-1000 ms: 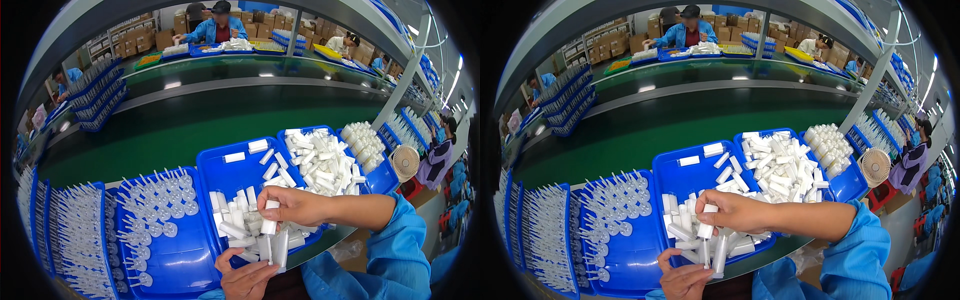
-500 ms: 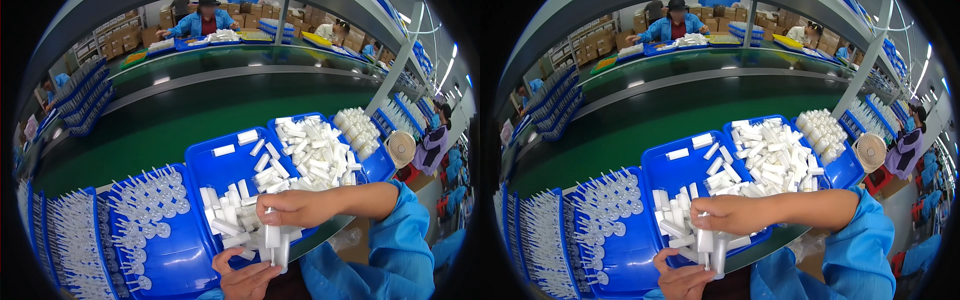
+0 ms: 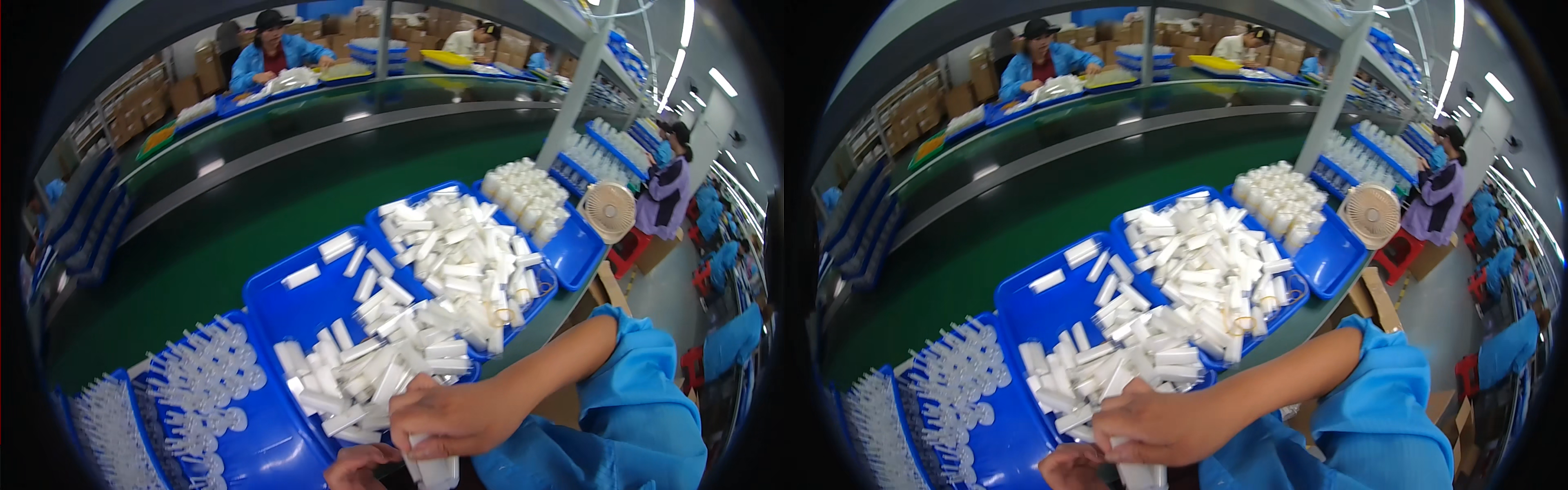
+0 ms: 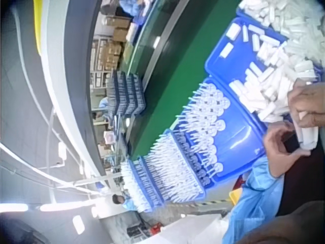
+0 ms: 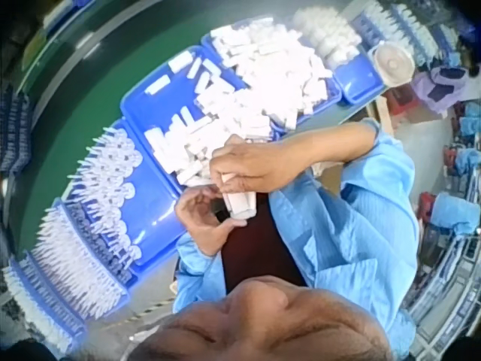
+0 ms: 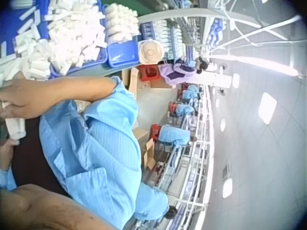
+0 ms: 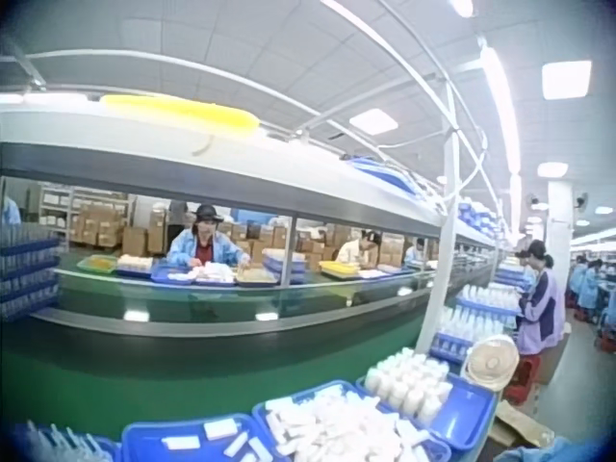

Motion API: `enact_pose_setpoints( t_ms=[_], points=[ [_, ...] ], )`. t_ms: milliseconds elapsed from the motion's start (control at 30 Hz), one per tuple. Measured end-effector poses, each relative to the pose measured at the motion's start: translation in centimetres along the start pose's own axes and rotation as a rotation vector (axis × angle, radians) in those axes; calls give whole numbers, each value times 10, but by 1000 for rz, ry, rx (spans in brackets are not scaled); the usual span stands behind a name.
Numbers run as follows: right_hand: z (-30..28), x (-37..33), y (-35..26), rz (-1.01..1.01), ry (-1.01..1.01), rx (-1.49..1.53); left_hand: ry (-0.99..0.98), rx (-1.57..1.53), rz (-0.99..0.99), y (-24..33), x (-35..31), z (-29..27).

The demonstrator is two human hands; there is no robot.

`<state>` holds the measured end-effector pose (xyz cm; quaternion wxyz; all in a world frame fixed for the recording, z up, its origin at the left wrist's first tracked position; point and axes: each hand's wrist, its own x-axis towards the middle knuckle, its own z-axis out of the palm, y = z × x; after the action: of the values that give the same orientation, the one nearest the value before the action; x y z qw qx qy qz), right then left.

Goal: The recorder is assembling small white plastic sprayer components in a production environment.

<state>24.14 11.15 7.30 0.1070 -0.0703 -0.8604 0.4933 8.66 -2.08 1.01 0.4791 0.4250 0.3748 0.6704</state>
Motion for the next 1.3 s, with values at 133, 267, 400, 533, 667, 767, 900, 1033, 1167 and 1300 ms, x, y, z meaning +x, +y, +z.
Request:
enact_pose_setpoints(
  t_ms=[133,267,400,533,667,767,900,1033,1167,1300],
  points=[
    [13,-1,-19,-341,112,-129,-135,-404,-392,15,21,23],
    [24,-25,-18,-496,344,-435,-423,-389,-626,0,19,12],
    [-5,-79,19,32,598,-603,-537,-319,-681,-6,18,2],
    [-26,-133,45,458,825,-871,-443,-291,-500,-10,19,20],
    [-19,-144,52,570,852,-828,-397,-450,-632,1,24,31],
    [-15,-127,60,589,879,-896,-422,-414,-630,-5,23,28],
    [-19,-112,78,648,942,-955,-352,-200,-535,-10,23,32],
    [-34,-108,84,580,1012,-833,-242,-41,-462,-13,20,31],
    [-55,-97,71,364,1024,-527,-146,-94,-453,-5,25,29],
    [-55,-65,30,241,803,-152,-38,-258,-432,3,30,32]
  ],
)
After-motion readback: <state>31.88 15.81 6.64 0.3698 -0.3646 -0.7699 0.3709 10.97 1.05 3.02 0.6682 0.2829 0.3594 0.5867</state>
